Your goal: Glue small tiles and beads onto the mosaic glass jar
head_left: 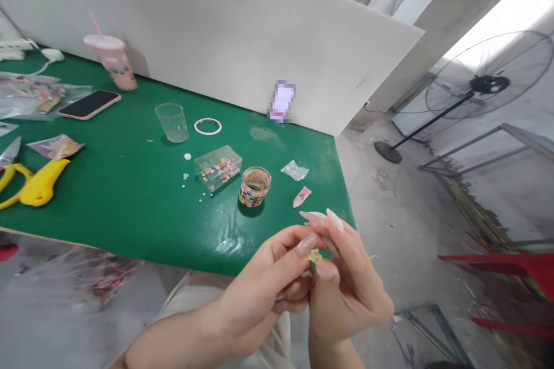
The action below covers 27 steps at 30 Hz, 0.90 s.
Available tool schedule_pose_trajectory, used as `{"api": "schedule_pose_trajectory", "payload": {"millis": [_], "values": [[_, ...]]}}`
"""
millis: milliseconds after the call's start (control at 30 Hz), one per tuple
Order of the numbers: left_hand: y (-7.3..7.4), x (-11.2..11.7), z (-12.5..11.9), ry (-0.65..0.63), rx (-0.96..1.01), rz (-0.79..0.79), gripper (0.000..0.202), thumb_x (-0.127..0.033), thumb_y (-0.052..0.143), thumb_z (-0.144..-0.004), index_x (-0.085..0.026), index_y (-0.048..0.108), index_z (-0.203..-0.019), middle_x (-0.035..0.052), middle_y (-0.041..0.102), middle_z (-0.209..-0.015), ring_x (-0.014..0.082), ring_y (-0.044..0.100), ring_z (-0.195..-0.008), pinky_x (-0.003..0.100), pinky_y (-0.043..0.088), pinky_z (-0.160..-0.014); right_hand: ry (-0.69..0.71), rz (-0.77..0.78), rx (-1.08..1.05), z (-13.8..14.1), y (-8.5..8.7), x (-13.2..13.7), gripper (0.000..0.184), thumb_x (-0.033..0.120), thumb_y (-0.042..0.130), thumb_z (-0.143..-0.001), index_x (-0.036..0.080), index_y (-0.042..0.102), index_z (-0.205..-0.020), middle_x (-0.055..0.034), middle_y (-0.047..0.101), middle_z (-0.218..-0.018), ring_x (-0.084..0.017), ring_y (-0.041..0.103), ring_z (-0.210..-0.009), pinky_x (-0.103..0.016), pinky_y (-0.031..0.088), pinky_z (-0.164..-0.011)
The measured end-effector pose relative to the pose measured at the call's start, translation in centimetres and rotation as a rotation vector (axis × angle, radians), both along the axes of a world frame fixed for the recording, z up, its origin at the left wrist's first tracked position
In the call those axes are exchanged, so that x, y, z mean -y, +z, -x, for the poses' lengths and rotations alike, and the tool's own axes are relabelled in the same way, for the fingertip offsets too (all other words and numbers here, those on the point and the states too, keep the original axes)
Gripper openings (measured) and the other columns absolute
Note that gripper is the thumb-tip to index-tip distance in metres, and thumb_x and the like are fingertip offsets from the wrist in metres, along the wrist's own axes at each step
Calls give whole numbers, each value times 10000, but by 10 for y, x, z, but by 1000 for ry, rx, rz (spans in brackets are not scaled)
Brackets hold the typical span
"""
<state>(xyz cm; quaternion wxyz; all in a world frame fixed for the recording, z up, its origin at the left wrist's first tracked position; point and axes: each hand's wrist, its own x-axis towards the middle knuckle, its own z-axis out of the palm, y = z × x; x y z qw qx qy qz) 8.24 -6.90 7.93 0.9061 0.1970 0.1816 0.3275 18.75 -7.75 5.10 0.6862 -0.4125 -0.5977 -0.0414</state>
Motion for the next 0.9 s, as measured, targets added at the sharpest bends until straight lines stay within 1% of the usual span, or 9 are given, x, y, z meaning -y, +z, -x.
{"api": "schedule_pose_trajectory", "payload": {"millis": [100, 200, 333, 467, 600, 667, 767, 833, 900], "values": [[1, 1, -1, 59, -41, -60, 352, -524, 720, -767, -196, 668, -881, -92, 332, -540, 29, 147, -450, 175, 121, -419, 14, 53, -40, 1, -3, 3, 359, 176, 657, -859, 210, 661, -1216, -45, 760, -993, -227, 714, -881, -396, 616, -718], [1, 2, -2, 105, -83, -80, 343, -522, 723, -763, -188, 703, -837, -82, 346, -536, 26, 169, -450, 184, 131, -434, 8, 96, -85, 2, -5, 4, 407, 200, 663, -860, 219, 627, -1265, -39, 754, -967, -213, 718, -854, -382, 621, -713], [0, 3, -2, 95, -87, -64, 307, -485, 725, -778, -178, 709, -778, -86, 285, -498, 32, 152, -455, 184, 122, -441, 15, 114, -99, 3, -5, 3, 420, 233, 651, -872, 214, 608, -1289, -39, 746, -947, -205, 720, -838, -381, 623, -726], [-1, 2, -1, 97, -68, -43, 315, -481, 727, -778, -171, 689, -736, -83, 286, -495, 35, 147, -460, 177, 127, -437, 10, 143, -85, 3, -5, 3, 415, 254, 634, -886, 232, 599, -1299, -44, 748, -936, -222, 721, -853, -394, 626, -703], [-2, -1, 3, 85, -36, -15, 290, -466, 690, -819, -180, 688, -774, -99, 215, -478, 32, 103, -437, 162, 123, -414, 26, 104, -109, 4, -8, -1, 396, 337, 596, -918, 211, 602, -1293, -65, 748, -963, -220, 717, -852, -410, 623, -731], [-4, -4, 8, 119, -38, 5, 278, -450, 683, -832, -174, 685, -792, -102, 209, -502, 25, 89, -431, 152, 120, -397, 52, 63, -147, 5, -6, -4, 360, 339, 597, -918, 197, 630, -1247, -70, 746, -977, -213, 713, -860, -388, 622, -708], [-11, -13, 20, 245, -93, 33, 263, -409, 717, -812, -156, 661, -769, -100, 232, -555, 17, 86, -440, 131, 140, -378, 42, 38, -187, 5, -3, -9, 178, 157, 646, -867, 198, 707, -1029, -42, 747, -909, -194, 713, -820, -346, 609, -671], [-20, -21, 32, 336, -159, 45, 252, -368, 735, -801, -144, 639, -739, -98, 255, -578, 14, 91, -444, 122, 158, -366, 18, 82, -177, 2, -3, -13, 172, 57, 638, -833, 203, 706, -894, -16, 741, -842, -179, 711, -783, -324, 597, -663], [-32, -29, 47, 420, -234, 59, 252, -332, 757, -782, -135, 618, -709, -98, 272, -579, 14, 97, -442, 119, 174, -353, 26, 190, -136, -2, -10, -18, 157, 72, 607, -855, 204, 692, -863, -13, 738, -833, -171, 711, -780, -308, 589, -669]]}}
